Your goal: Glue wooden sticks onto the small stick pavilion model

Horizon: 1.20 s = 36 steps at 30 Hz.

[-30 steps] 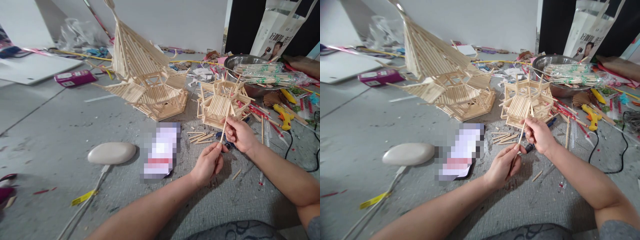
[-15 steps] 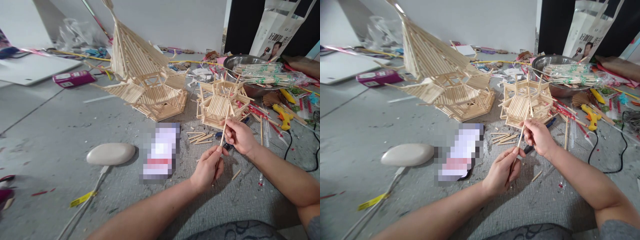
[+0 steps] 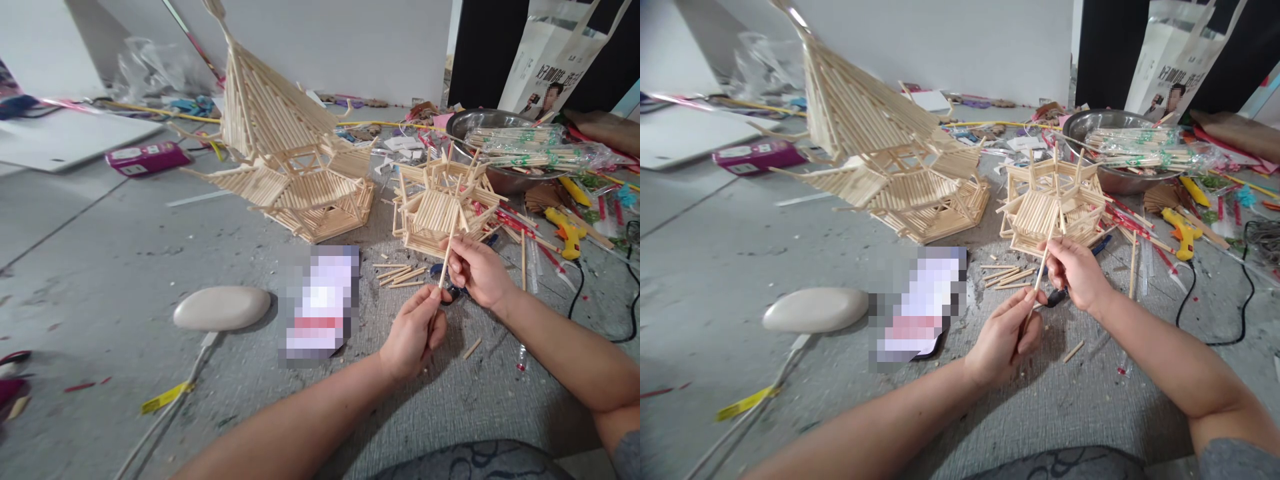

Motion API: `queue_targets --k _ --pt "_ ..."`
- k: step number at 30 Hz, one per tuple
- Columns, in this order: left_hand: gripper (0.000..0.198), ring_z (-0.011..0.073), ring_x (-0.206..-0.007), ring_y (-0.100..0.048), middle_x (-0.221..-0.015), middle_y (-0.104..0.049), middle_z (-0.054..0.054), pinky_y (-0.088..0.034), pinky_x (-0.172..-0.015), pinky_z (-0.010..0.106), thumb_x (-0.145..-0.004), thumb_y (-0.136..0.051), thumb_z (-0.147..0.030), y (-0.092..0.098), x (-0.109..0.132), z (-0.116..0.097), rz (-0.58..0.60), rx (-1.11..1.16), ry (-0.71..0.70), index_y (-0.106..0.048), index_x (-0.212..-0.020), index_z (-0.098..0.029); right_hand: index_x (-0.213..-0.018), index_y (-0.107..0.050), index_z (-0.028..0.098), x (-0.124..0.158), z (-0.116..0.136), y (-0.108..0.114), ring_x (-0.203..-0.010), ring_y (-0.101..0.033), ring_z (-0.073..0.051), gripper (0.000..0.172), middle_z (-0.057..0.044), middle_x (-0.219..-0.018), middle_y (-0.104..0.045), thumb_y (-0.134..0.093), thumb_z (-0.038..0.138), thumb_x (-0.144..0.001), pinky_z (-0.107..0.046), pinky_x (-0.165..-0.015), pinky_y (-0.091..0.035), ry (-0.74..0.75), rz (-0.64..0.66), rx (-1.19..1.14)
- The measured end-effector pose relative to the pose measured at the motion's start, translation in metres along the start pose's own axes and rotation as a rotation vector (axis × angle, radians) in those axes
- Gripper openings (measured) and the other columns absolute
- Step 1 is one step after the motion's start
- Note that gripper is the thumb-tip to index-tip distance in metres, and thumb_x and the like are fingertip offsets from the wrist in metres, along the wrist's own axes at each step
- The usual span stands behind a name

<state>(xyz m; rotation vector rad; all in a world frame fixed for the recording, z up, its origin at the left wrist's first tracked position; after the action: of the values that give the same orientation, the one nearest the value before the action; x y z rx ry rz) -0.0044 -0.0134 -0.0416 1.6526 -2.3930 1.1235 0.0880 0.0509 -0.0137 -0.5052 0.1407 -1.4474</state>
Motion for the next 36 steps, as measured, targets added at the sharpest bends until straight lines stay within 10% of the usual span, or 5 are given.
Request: queue_targets --k 36 --pt "0.031 0.0044 -0.024 -0.018 -0.030 -0.034 -0.010 -0.011 -0.029 0.016 -0.081 -0.048 -0.049 0.0022 -0.0035 -0.0022 -0.007 -0.038 0.008 -0.047 -0.075 -0.018 -0.077 -0.060 0.016 -0.0023 0.0012 -0.0006 -0.032 -0.030 -0.002 0.024 0.010 -0.041 -0.042 -0.068 0.035 -0.065 -0.018 -0.035 -0.019 -0.085 -0.025 -0.112"
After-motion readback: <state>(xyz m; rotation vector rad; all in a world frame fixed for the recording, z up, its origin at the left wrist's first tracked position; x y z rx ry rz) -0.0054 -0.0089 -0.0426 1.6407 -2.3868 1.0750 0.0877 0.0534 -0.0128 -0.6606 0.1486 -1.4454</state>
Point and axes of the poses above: each hand's wrist, its own x-axis away from the middle knuckle, its own y-axis out of the back of the hand, z = x × y, the point moved 6 cm from there along -x, towards the middle knuckle
